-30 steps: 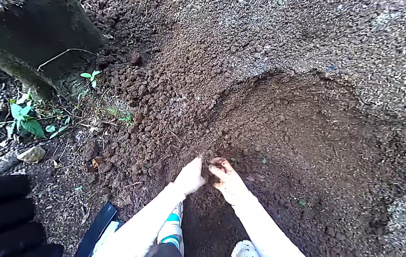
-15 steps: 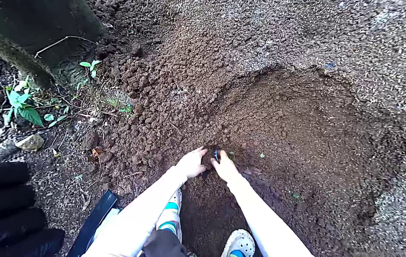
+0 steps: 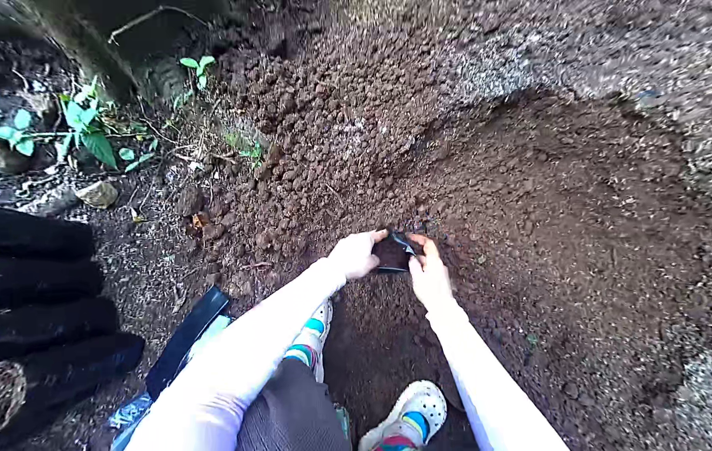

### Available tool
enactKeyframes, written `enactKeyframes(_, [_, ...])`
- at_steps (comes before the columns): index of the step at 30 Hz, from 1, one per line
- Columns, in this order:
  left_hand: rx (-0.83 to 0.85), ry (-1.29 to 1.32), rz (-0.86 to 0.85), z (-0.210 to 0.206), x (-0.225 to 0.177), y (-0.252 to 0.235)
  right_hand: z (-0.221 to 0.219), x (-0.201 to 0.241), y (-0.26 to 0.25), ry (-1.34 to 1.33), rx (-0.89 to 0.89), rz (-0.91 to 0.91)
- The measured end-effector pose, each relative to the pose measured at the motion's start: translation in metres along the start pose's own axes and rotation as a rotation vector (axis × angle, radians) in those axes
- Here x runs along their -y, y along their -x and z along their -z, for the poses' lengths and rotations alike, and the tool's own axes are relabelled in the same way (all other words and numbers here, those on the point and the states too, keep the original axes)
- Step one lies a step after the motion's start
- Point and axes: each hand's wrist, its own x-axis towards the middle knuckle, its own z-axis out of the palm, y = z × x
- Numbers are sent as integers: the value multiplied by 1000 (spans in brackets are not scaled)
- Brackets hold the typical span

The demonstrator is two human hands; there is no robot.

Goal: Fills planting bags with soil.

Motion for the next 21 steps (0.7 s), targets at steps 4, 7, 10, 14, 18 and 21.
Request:
enactKeyframes(4, [-80,87,-88,36,-29,33,35,25,26,-183,-118,150])
enactKeyframes(7, [-141,37,-164,62,-50,70,50,44,46,-378,-153,280])
enactKeyframes(10, [-161,-3,-158,71,-53,94,46,52,56,-502,-123,327])
enactKeyframes(14, [-216,-34,-124,76,-38,117,29,66,63,-503,-55,340])
enactKeyframes(18, [-248,28,-113,77,-9,143,7,83,76,-422,-12,355])
enactKeyframes(21, [-83,197,47,42,50,128,-51,66,58,-229,110,252])
